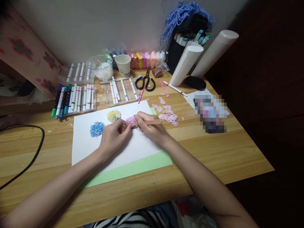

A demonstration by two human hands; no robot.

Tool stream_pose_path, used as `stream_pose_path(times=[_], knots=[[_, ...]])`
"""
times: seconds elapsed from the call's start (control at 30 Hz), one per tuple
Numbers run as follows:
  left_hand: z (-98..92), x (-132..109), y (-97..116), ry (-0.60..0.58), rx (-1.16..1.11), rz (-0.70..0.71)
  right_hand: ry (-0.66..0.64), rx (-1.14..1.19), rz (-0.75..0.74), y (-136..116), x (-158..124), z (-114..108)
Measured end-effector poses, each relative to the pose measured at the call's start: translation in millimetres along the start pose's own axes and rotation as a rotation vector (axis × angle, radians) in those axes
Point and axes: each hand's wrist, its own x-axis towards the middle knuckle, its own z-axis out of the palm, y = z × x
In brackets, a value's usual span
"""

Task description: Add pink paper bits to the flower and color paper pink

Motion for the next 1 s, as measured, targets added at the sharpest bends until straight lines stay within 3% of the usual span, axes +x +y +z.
stream_pose_path(times=[0.13,0.37,1.0], knots=[[0.9,-3.7,0.8,-0.051,-0.073,0.123,0.106,0.117,-0.062,1.6,-2.5,-4.5],[2.9,-0.7,0.6,0.010,-0.089,-0.023,0.060,0.071,-0.017,4.3,-0.7,0.3],[4.0,-0.1,2.4,0.026,0.031,-0.031,0.002,-0.059,0.044,8.3,2.8,10.8]])
